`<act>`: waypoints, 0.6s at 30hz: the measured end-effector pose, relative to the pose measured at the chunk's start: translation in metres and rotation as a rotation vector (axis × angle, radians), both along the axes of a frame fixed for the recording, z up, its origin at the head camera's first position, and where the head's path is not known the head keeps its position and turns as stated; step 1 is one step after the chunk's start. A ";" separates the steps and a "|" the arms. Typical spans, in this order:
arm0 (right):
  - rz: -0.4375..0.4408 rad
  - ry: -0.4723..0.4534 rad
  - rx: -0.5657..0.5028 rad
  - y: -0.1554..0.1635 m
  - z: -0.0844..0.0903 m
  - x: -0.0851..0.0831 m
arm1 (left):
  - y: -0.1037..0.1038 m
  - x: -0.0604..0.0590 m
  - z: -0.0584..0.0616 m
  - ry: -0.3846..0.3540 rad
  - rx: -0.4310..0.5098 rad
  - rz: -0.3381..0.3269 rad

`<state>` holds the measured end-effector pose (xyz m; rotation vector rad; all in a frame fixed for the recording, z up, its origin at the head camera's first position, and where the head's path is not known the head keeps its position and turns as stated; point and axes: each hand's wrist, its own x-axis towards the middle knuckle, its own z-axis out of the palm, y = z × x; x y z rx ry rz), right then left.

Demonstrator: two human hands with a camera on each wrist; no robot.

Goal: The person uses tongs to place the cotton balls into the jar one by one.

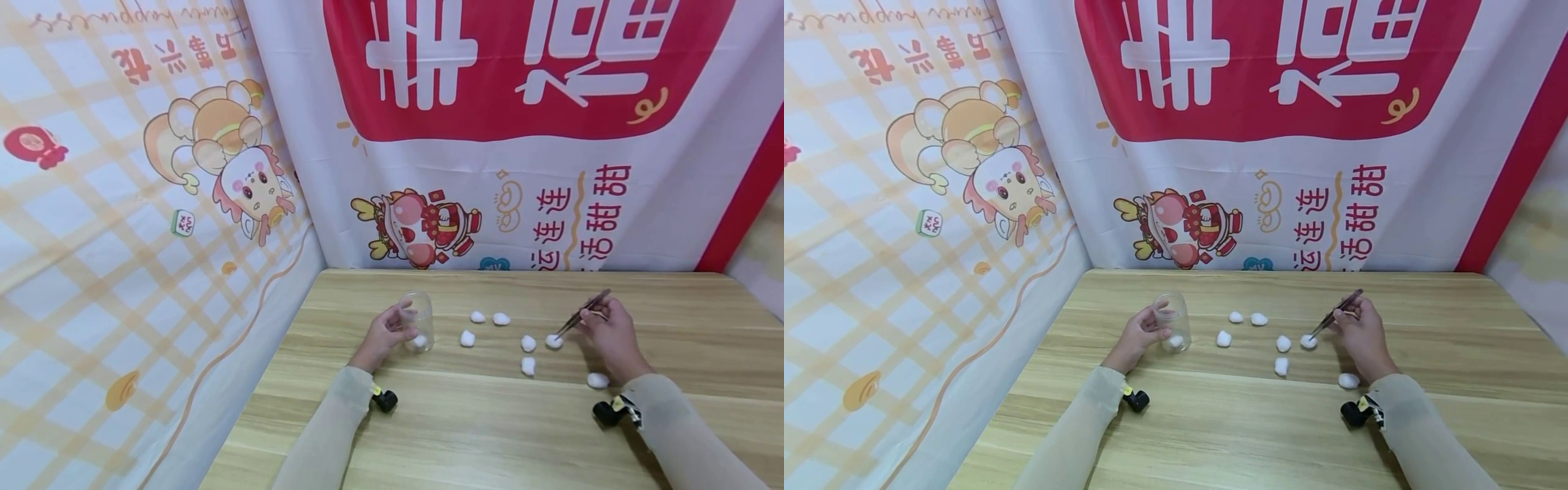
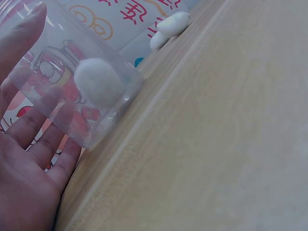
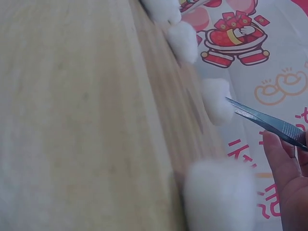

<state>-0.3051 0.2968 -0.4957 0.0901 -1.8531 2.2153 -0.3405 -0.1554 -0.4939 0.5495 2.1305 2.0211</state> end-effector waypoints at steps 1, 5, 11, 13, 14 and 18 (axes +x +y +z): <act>0.001 0.005 -0.025 0.000 0.000 0.000 | 0.000 0.000 0.000 0.001 0.000 0.000; 0.001 0.011 -0.075 0.001 0.002 -0.001 | 0.001 0.001 0.001 -0.001 -0.001 0.004; 0.013 0.027 -0.094 0.003 0.005 0.000 | 0.000 0.000 -0.003 0.017 0.000 0.000; 0.015 0.034 -0.099 0.003 0.006 0.001 | 0.000 -0.004 -0.010 0.012 0.003 0.002; 0.015 0.038 -0.103 0.002 0.007 0.001 | 0.000 -0.007 -0.013 0.009 0.006 0.005; 0.009 0.044 -0.093 0.000 0.011 0.001 | -0.001 -0.015 -0.023 0.020 0.014 0.014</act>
